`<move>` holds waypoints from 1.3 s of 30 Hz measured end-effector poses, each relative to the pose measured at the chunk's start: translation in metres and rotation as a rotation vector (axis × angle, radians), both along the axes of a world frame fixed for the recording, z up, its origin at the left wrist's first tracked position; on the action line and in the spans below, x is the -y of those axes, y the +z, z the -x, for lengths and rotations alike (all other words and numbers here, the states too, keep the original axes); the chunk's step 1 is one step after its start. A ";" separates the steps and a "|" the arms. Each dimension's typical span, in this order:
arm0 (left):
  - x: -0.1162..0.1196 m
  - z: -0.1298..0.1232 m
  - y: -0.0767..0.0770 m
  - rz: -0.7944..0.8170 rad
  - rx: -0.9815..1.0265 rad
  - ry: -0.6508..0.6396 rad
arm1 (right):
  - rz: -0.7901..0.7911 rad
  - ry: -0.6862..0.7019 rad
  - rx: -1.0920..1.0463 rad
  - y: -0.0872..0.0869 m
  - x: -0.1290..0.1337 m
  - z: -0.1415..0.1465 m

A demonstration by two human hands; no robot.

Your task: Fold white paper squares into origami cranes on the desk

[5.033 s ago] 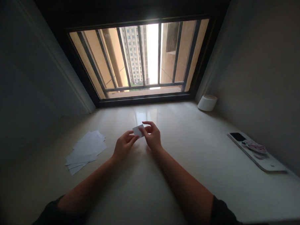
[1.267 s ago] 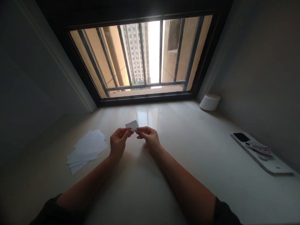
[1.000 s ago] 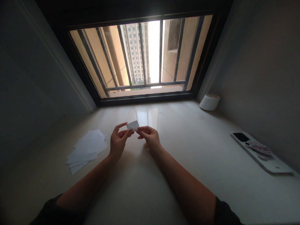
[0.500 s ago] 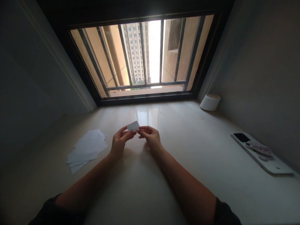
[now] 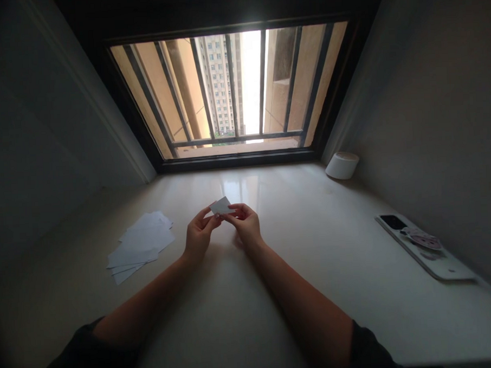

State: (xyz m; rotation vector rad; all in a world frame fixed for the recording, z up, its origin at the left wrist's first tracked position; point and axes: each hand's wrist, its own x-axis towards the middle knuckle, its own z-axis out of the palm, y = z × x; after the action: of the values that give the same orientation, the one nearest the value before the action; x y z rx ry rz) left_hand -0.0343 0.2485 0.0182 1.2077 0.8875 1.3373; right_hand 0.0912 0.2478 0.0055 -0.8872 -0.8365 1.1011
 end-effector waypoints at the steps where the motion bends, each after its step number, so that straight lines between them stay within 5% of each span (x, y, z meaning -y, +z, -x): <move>1: 0.000 0.000 0.001 0.001 -0.004 0.002 | 0.000 0.000 -0.023 -0.001 0.000 0.000; 9: -0.003 0.004 0.009 -0.005 -0.047 0.072 | -0.021 0.069 -0.072 0.002 0.001 -0.004; 14: -0.008 0.009 0.005 -0.054 -0.122 0.143 | 0.019 0.233 -0.018 0.000 0.001 -0.010; 26: 0.001 0.016 0.009 -0.471 -0.887 0.236 | -0.171 0.272 0.343 -0.002 -0.002 -0.010; 39: -0.010 0.016 0.009 -0.218 -0.472 0.077 | -0.165 0.286 0.325 -0.006 -0.003 -0.013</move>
State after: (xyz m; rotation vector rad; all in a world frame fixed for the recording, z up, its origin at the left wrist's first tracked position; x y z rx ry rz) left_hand -0.0506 0.2583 0.0268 1.7173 1.1478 1.2518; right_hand 0.1038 0.2507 -0.0003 -0.8353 -1.3376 1.1283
